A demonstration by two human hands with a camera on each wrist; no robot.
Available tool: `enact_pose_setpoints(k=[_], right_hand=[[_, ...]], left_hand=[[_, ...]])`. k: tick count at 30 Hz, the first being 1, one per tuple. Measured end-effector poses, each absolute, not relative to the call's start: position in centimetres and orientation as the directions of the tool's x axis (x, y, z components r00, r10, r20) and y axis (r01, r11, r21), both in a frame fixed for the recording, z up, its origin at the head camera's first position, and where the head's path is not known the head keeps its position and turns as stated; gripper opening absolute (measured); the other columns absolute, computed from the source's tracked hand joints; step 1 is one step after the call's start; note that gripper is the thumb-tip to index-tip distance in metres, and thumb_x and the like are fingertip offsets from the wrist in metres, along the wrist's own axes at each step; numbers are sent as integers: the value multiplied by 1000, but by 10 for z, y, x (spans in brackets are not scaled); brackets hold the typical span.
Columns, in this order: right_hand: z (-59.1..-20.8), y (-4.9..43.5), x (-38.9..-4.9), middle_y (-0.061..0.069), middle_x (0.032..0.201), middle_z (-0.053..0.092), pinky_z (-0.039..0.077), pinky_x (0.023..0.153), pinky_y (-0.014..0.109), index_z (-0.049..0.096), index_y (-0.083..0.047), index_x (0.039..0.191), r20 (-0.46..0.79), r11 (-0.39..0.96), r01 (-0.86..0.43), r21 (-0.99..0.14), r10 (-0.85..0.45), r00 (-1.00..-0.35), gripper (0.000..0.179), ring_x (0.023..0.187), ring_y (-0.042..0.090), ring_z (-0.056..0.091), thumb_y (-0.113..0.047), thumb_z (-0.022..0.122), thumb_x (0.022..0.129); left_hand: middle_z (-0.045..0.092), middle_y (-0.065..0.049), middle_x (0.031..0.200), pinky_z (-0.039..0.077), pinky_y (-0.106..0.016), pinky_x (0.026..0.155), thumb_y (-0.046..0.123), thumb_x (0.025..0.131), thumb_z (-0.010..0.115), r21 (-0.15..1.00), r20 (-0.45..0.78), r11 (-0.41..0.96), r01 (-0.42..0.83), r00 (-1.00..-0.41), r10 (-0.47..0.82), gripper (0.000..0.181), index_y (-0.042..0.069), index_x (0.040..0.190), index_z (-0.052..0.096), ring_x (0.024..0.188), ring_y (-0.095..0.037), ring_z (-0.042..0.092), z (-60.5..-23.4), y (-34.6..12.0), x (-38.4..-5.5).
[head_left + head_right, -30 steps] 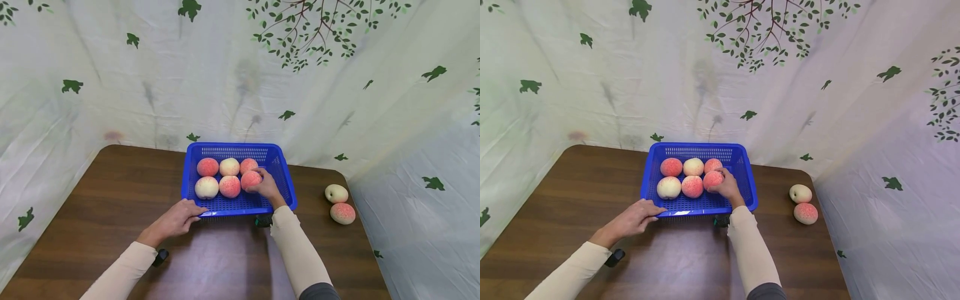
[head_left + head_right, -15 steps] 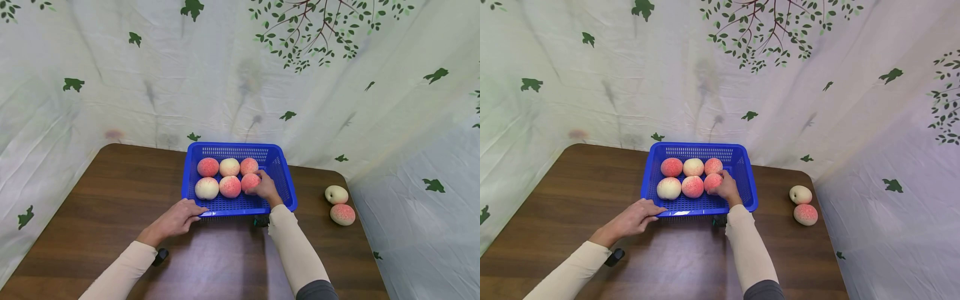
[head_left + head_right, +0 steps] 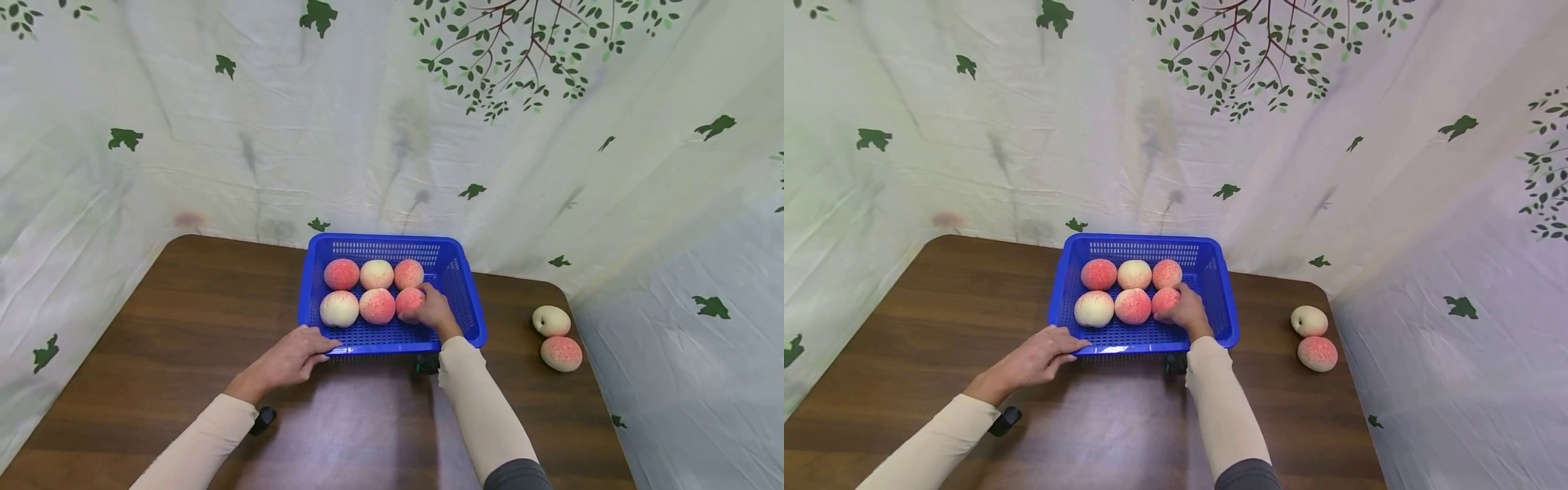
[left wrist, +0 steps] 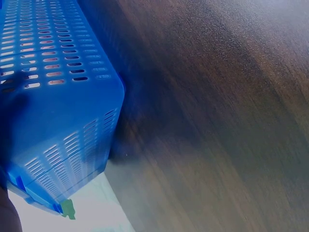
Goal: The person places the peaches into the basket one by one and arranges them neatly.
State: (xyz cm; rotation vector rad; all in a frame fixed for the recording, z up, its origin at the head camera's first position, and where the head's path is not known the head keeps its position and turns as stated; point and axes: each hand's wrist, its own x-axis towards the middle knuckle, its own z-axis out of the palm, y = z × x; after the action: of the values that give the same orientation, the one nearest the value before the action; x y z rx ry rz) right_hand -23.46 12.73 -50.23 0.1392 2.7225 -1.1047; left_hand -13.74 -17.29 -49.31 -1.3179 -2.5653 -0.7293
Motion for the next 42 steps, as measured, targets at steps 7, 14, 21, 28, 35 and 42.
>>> enact_pose_setpoints(k=[7,14,21,28,35,42], right_hand=[[-503,129,-235,19,126,57,42,97,48,50,-5,131,-193,674,154,-722,17,-981,76,112,33,56,-18,87,66],[-493,139,-233,23,139,44,40,99,53,46,-8,137,-162,577,124,-807,-14,-987,76,124,40,46,-14,83,72],[-470,170,-228,18,145,39,38,101,54,45,-12,138,-127,408,112,-906,-10,-992,70,131,37,40,-17,80,78],[-458,209,-219,18,143,43,38,101,54,43,-9,140,-80,263,88,-961,39,-996,62,127,34,47,-14,73,86],[-459,238,-207,17,142,45,37,102,51,45,-6,138,-47,158,65,-985,117,-992,60,126,32,48,-15,73,86],[-466,274,-196,9,135,50,39,102,39,50,-11,132,-49,143,84,-986,236,-971,51,126,31,49,-16,73,86]], left_hand=[[69,2,86,41,-32,71,1,81,71,346,340,506,790,-608,717,27,5,108,71,74,-13,52,-492,-171,-137],[67,3,84,41,-32,70,2,81,71,337,347,503,796,-601,720,26,4,108,71,74,-13,52,-493,-172,-137],[66,2,83,40,-31,69,1,82,71,352,339,507,787,-612,715,26,4,108,71,73,-12,51,-493,-174,-137],[67,3,83,40,-31,69,1,82,71,353,328,510,785,-614,718,27,4,108,71,73,-12,51,-492,-172,-138],[66,3,82,38,-29,67,2,82,70,353,334,501,790,-606,722,26,4,108,71,72,-12,50,-492,-172,-140],[68,2,84,39,-30,68,3,81,71,341,342,497,798,-598,725,27,3,109,71,73,-13,51,-494,-172,-140]])
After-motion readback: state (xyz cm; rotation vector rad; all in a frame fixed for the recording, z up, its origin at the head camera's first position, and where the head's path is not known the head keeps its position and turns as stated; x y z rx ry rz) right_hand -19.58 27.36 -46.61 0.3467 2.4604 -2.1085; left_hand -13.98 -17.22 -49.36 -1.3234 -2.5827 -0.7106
